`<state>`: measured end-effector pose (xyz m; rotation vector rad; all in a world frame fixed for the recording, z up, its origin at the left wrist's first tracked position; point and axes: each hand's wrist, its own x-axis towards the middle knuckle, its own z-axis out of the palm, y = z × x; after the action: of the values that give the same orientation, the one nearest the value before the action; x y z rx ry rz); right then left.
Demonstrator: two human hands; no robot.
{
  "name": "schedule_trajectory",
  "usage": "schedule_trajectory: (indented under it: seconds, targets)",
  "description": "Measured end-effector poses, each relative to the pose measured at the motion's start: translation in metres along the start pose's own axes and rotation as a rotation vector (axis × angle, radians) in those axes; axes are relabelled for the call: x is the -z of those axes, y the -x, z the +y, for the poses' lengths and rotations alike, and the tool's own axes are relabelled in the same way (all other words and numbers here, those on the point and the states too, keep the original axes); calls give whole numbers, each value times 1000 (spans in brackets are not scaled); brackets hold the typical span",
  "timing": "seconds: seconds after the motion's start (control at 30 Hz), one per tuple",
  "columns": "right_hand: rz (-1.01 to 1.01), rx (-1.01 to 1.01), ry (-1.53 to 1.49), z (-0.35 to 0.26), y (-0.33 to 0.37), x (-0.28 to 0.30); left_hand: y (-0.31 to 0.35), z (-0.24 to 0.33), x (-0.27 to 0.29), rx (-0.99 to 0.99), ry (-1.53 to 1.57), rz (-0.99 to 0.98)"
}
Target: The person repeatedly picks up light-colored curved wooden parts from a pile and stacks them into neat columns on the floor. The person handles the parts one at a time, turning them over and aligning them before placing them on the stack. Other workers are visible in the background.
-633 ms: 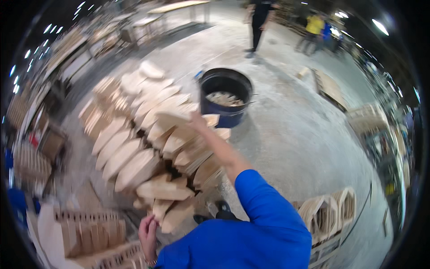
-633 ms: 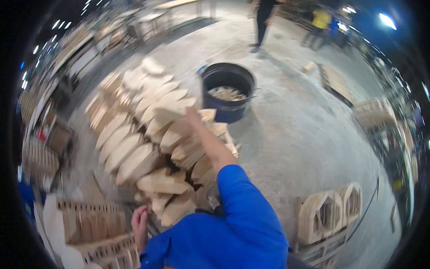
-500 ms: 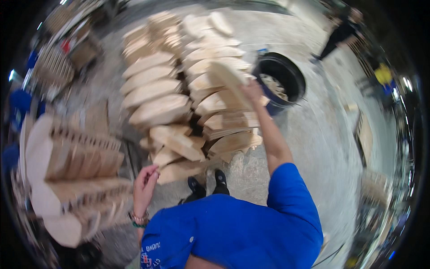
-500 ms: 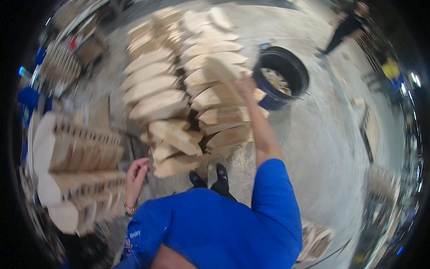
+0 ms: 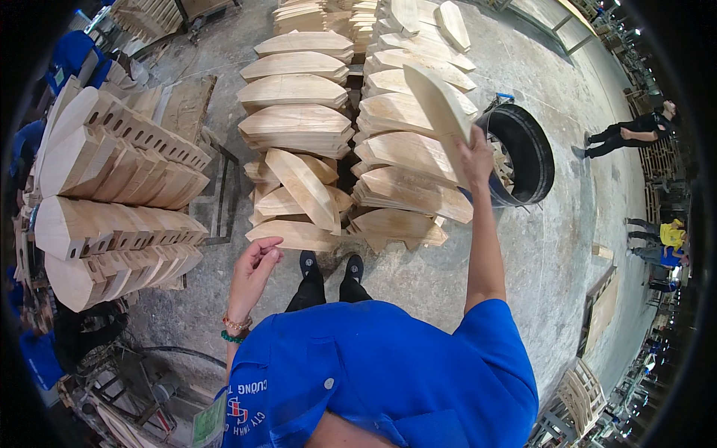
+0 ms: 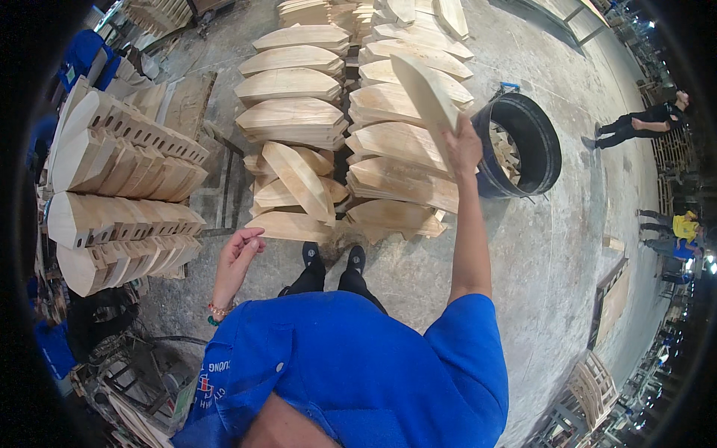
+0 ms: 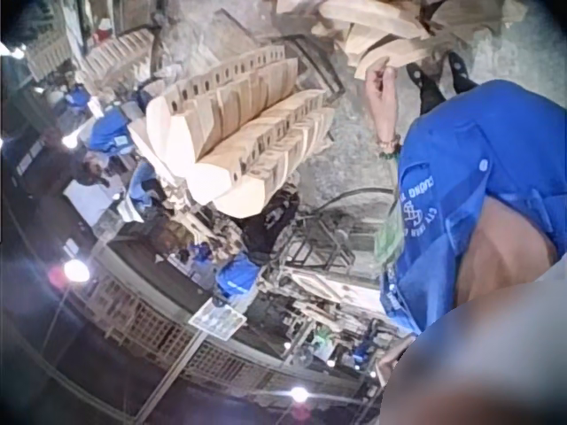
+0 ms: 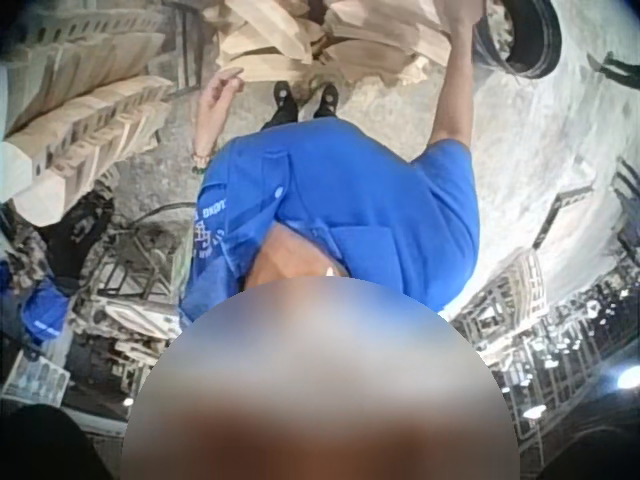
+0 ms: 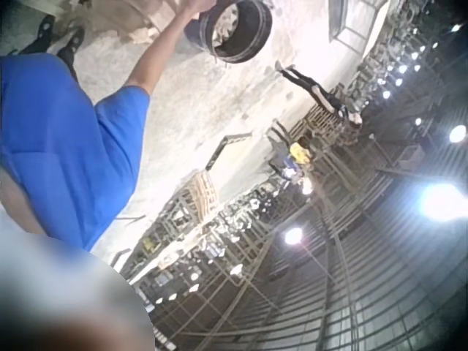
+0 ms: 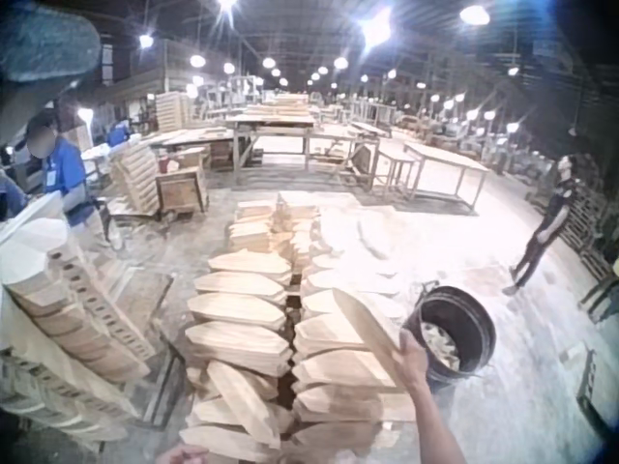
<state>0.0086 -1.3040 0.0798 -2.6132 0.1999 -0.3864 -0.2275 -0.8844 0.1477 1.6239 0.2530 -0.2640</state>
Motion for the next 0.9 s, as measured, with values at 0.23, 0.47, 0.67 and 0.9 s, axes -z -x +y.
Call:
schedule_trajectory:
  seconds: [0.23,0.47,0.67,0.9]
  targets:
    - [-48,254,17,-13,9,2,-52,28,-33,-347,-716,23]
    - [-399,887,-166,-114,46,32,-128,70,-74,-696,-1214,-88]
    - [-465,942,-183,-134,45,35,-152,50,-67,-251,-728,-457]
    - [-480,364,-129,-24,-9,0,-148,6,-66,-149,-219,-220]
